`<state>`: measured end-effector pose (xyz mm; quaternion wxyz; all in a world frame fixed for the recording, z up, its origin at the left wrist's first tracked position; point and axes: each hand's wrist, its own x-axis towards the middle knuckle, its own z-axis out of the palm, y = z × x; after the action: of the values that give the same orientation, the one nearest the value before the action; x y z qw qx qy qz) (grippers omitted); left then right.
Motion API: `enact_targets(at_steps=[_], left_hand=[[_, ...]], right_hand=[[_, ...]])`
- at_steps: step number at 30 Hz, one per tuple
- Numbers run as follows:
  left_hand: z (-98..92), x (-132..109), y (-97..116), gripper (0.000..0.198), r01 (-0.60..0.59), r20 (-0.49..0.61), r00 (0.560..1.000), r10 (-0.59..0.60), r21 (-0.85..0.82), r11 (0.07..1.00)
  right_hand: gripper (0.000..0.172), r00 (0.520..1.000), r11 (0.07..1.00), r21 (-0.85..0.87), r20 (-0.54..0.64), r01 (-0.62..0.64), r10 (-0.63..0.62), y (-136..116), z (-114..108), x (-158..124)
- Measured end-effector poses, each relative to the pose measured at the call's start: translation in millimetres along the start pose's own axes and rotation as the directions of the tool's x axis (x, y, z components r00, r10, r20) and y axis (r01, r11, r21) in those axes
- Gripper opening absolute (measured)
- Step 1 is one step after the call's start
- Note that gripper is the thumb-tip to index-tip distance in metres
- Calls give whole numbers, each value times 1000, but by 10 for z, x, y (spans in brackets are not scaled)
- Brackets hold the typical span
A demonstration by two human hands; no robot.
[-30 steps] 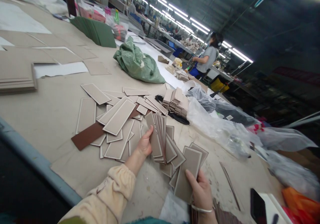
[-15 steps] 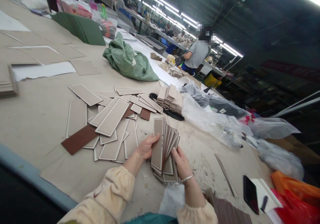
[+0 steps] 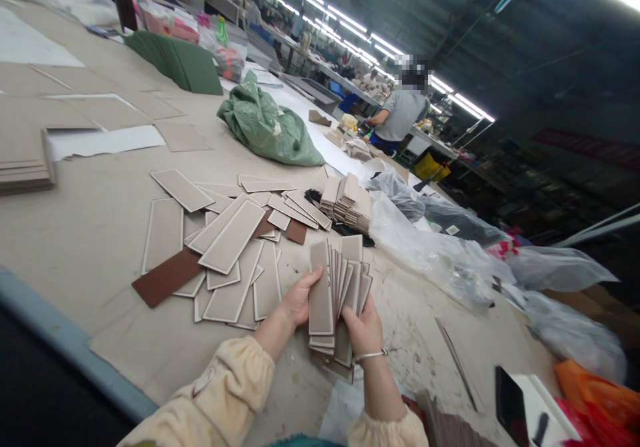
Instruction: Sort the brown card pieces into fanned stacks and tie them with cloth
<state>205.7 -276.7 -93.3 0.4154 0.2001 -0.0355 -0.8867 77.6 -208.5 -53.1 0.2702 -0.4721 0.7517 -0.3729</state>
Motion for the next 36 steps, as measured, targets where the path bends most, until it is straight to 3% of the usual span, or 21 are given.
enact_targets(at_steps=[3, 5, 8, 12, 14, 17, 20, 23, 26, 29, 32, 36], left_hand=[[9, -4, -13, 35, 4, -17, 1000, -3, 50, 999], [23, -39, -36, 42, -20, 42, 999, 15, 136, 990], [52, -101, -68, 57, -109, 160, 985, 67, 272, 956], [51, -88, -32, 56, -173, 276, 955, 108, 226, 959], [20, -38, 26, 55, -152, 184, 976, 114, 211, 966], [-39, 41, 99, 59, -141, -34, 988, 154, 238, 961], [-70, 84, 96, 62, -180, -139, 962, 233, 317, 931], [-63, 92, 46, 60, -241, -141, 936, 323, 413, 878], [-38, 78, 24, 58, -288, -113, 921, 373, 447, 847], [-15, 38, 54, 65, -293, -64, 933, 353, 430, 854], [-12, -21, 88, 73, -344, 129, 939, 320, 414, 843], [14, -107, 13, 83, -436, 425, 873, 237, 466, 770]], right_hand=[[54, 999, 999, 47, 40, 5, -7, -70, 6, 1], [64, 996, 997, 73, 86, 18, -24, -109, 74, -12], [95, 998, 999, 34, 56, 36, -37, -180, 166, -51], [98, 999, 991, -130, 30, 42, -38, -313, 32, -88], [99, 999, 950, -311, 44, 37, -25, -367, -123, -71], [101, 992, 818, -575, 117, 32, 43, -368, -265, -8], [109, 966, 673, -740, 186, 16, 181, -256, -177, 47], [111, 969, 626, -779, 133, -27, 209, -116, -4, 60], [106, 981, 704, -707, 81, -68, 176, -34, 16, 50], [97, 996, 878, -474, 19, -69, 89, -21, -164, -10], [88, 990, 990, -140, -135, 20, -40, -61, -408, -198], [82, 921, 976, 130, -372, 176, -116, -100, -563, -614]])
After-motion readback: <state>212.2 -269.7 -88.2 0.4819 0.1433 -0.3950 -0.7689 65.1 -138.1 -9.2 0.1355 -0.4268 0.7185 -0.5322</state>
